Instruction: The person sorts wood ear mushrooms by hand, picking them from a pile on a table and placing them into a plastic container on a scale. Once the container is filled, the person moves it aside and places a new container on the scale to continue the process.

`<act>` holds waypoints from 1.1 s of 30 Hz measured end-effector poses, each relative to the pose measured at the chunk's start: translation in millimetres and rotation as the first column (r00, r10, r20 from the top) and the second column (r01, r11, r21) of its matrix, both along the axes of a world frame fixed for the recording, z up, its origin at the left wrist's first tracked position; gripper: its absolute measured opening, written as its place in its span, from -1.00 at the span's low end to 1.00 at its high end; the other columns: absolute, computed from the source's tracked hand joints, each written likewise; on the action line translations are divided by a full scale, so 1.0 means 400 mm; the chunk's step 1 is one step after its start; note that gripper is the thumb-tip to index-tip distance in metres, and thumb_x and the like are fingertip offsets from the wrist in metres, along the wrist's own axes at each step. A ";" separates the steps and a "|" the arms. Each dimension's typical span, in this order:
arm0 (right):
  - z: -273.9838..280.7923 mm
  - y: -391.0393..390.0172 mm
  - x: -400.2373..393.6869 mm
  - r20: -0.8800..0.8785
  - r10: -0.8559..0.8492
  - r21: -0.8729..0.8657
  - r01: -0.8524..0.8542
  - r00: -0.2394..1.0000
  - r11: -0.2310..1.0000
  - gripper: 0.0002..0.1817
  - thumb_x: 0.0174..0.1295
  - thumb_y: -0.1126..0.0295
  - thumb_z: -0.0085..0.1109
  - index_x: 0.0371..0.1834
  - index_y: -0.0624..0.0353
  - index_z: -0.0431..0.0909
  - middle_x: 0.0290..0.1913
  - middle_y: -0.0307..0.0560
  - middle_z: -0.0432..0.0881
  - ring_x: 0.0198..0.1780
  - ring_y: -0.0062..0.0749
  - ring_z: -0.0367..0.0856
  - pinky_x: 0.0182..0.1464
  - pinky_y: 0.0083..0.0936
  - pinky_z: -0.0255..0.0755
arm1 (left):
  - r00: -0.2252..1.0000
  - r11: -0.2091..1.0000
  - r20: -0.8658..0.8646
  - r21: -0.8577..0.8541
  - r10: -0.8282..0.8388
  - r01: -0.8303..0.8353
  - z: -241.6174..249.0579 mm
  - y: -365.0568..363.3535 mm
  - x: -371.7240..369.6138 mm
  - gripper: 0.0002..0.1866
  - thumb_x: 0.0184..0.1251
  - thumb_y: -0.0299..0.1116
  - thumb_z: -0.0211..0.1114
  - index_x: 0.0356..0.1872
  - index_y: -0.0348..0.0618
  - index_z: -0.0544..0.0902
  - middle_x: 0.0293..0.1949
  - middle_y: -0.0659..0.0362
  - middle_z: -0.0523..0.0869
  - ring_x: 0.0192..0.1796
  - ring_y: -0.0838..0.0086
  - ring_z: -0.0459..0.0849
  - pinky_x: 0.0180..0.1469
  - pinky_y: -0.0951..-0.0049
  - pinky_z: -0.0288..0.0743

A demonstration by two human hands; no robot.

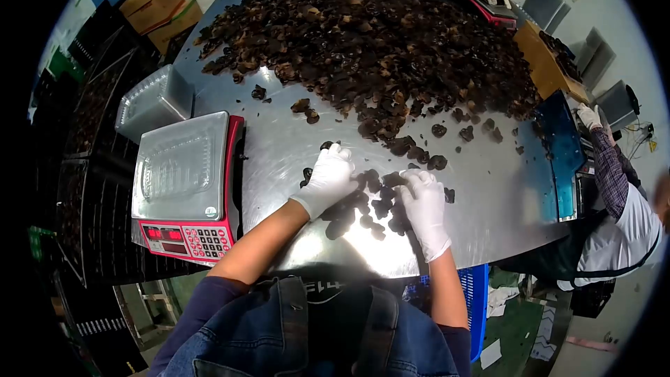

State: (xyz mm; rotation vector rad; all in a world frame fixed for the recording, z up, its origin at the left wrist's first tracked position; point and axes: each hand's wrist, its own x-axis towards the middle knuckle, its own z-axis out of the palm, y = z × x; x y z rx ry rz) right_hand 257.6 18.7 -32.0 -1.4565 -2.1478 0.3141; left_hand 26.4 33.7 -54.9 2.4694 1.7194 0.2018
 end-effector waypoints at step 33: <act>-0.007 -0.268 0.160 0.122 -0.223 0.075 0.215 0.967 0.974 -0.44 0.12 0.35 0.38 0.23 0.23 0.52 0.25 0.25 0.49 0.23 0.24 0.47 0.26 -0.09 0.38 | 0.898 0.973 0.382 -0.017 0.217 -0.228 -0.036 -0.002 -0.096 -0.50 0.40 -0.24 0.24 0.31 -0.18 0.53 0.39 -0.13 0.44 0.42 -0.04 0.37 0.48 0.14 0.23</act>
